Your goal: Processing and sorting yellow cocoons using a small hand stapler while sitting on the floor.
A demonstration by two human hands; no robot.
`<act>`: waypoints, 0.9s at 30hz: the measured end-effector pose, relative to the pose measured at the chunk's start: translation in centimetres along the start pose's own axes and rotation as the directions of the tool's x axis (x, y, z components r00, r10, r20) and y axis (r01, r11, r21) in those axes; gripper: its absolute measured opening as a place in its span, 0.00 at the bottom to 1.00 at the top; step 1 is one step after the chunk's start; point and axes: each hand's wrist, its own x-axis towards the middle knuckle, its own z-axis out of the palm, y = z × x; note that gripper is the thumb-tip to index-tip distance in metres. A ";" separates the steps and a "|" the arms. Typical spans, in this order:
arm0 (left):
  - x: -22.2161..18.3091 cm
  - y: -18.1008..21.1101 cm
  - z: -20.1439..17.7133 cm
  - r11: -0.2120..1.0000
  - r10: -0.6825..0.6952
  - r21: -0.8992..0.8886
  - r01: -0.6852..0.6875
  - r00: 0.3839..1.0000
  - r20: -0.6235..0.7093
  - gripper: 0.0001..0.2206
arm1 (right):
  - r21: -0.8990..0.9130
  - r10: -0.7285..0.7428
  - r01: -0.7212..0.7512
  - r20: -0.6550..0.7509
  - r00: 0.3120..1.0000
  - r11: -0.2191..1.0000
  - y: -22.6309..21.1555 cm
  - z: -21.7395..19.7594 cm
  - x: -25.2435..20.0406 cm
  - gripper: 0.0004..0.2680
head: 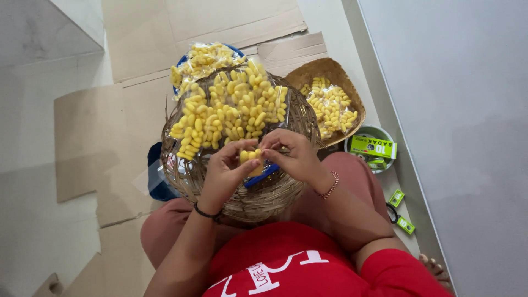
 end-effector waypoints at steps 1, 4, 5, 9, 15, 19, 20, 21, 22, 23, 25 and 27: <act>0.0 0.2 0.2 1.000 0.000 -0.002 0.000 1.000 0.003 0.21 | -0.003 0.001 -0.001 -0.002 1.000 1.000 -0.4 0.0 -0.1 0.03; 0.1 0.4 0.8 0.988 -0.029 -0.152 0.032 0.999 0.021 0.24 | 0.037 0.026 -0.025 -0.028 0.999 0.999 -1.2 -0.1 -0.5 0.02; 0.2 0.2 1.1 0.987 -0.018 -0.159 0.017 1.000 -0.005 0.22 | 0.010 0.012 -0.012 -0.037 0.999 1.000 -1.3 -0.1 -0.6 0.01; 0.2 0.3 2.0 0.994 0.050 -0.096 -0.058 0.995 -0.083 0.13 | -0.081 -0.046 0.039 -0.094 0.994 0.996 -1.4 -0.1 -0.7 0.02; 0.1 0.2 2.5 0.983 0.162 -0.060 -0.173 0.974 -0.157 0.06 | -0.056 -0.107 0.099 -0.152 0.983 0.993 -0.8 0.1 -1.3 0.02; 0.1 -0.7 2.7 0.979 0.145 -0.116 -0.170 0.970 -0.194 0.05 | 0.009 -0.092 0.096 -0.181 0.979 0.995 -0.5 0.8 -1.3 0.03; 0.1 -0.6 2.7 0.977 0.138 -0.128 -0.169 0.966 -0.218 0.04 | 0.013 -0.094 0.098 -0.181 0.979 0.995 -0.4 0.8 -1.3 0.03; 0.0 -0.4 2.8 0.976 0.129 -0.140 -0.166 0.961 -0.244 0.04 | 0.019 -0.094 0.099 -0.179 0.979 0.995 -0.3 0.9 -1.4 0.03; 0.0 -0.7 2.8 0.976 0.128 -0.140 -0.165 0.961 -0.245 0.04 | 0.020 -0.093 0.098 -0.178 0.980 0.995 -0.3 0.9 -1.5 0.03; 0.1 -0.9 2.7 0.974 0.132 -0.149 -0.173 0.958 -0.253 0.04 | 0.025 -0.090 0.096 -0.176 0.980 0.995 -0.3 1.0 -1.5 0.03; 0.0 -0.9 2.6 0.971 0.136 -0.157 -0.182 0.955 -0.263 0.04 | 0.031 -0.087 0.094 -0.173 0.981 0.995 -0.4 1.0 -1.5 0.03; -0.2 -0.5 2.6 0.977 0.123 -0.136 -0.162 0.959 -0.255 0.04 | 0.025 -0.026 0.030 -0.137 0.990 0.999 -0.4 0.9 -1.5 0.03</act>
